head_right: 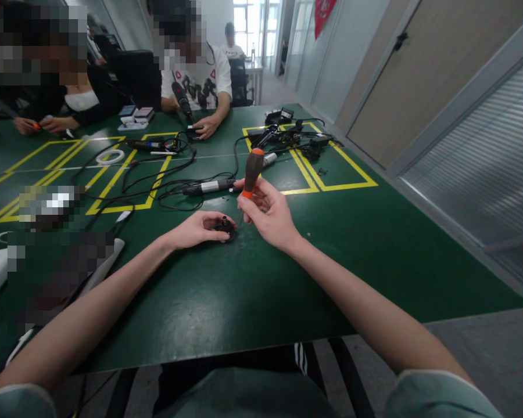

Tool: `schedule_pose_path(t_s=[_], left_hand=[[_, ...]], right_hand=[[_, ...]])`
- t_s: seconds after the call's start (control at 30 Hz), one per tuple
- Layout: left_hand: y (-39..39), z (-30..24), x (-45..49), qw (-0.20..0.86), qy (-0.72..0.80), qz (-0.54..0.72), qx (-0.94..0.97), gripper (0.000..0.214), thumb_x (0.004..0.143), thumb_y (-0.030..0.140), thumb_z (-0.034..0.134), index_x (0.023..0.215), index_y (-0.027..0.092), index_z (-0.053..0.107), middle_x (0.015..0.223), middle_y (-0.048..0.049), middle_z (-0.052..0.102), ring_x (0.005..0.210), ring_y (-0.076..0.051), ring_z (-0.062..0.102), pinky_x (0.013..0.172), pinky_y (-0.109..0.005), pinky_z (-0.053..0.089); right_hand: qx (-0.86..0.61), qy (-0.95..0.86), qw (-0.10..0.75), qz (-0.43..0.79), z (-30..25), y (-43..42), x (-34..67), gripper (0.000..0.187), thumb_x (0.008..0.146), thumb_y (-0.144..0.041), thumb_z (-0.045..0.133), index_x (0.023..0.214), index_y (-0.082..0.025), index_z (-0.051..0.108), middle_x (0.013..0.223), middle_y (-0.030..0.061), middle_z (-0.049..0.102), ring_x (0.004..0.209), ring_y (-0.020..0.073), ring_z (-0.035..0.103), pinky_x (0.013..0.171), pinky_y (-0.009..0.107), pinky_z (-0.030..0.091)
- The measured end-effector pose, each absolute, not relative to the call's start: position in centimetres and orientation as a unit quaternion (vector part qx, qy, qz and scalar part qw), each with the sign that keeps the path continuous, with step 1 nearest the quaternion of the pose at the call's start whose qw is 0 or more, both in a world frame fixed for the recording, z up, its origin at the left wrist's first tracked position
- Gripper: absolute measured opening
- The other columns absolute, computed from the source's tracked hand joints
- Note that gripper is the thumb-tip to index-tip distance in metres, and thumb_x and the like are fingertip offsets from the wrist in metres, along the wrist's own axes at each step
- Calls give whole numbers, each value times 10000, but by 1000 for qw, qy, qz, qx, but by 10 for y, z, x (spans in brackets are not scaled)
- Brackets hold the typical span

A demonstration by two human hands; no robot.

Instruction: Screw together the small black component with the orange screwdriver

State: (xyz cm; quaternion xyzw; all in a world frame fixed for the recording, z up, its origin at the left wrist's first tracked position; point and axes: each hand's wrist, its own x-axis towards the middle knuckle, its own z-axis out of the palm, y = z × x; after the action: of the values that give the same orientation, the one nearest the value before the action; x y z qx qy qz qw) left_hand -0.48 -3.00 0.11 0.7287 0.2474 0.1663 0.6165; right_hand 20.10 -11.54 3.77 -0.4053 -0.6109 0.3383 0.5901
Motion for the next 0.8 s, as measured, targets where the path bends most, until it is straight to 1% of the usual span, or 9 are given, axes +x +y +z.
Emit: schedule_pose_path(t_s=[0.13, 0.2, 0.33, 0.57, 0.7, 0.8], left_hand=[[-26, 1, -5, 618, 234, 162, 733, 407, 701, 347, 900, 1036, 160, 764, 1024, -60, 770, 970, -189, 708, 978, -367, 550], [-24, 1, -5, 623, 230, 159, 730, 388, 691, 343, 908, 1001, 160, 760, 1015, -56, 769, 980, -193, 706, 996, -374, 538], [-23, -2, -5, 631, 231, 154, 724, 403, 688, 354, 912, 998, 152, 751, 1005, -60, 763, 951, -197, 700, 961, -382, 546], [-23, -5, -4, 638, 232, 153, 718, 465, 682, 390, 917, 1028, 139, 734, 984, -53, 743, 907, -183, 674, 920, -371, 542], [-23, -5, -4, 642, 222, 154, 718, 432, 700, 374, 907, 1011, 135, 724, 947, -33, 726, 860, -161, 655, 901, -348, 530], [-24, -4, -3, 637, 220, 154, 722, 399, 716, 365, 897, 998, 140, 726, 925, -24, 723, 861, -164, 657, 902, -345, 529]], right_hand=[[-397, -621, 599, 313, 40, -119, 190, 413, 949, -619, 645, 1123, -245, 652, 784, -22, 612, 578, 105, 565, 572, 277, 527], [-397, -628, 593, 309, 40, -118, 187, 434, 949, -642, 631, 1131, -249, 656, 790, -19, 615, 587, 109, 568, 585, 281, 532], [-396, -643, 580, 307, 40, -115, 183, 444, 954, -641, 627, 1135, -237, 658, 793, -17, 615, 591, 109, 568, 606, 282, 538], [-388, -669, 565, 289, 35, -110, 184, 418, 984, -609, 599, 1101, -211, 647, 762, -24, 607, 585, 101, 577, 588, 260, 534], [-382, -679, 561, 281, 34, -108, 185, 396, 1005, -576, 581, 1129, -206, 649, 761, -25, 606, 579, 99, 571, 596, 261, 534], [-381, -704, 540, 258, 37, -108, 185, 367, 1023, -532, 567, 1145, -200, 666, 800, -7, 626, 617, 111, 581, 622, 274, 535]])
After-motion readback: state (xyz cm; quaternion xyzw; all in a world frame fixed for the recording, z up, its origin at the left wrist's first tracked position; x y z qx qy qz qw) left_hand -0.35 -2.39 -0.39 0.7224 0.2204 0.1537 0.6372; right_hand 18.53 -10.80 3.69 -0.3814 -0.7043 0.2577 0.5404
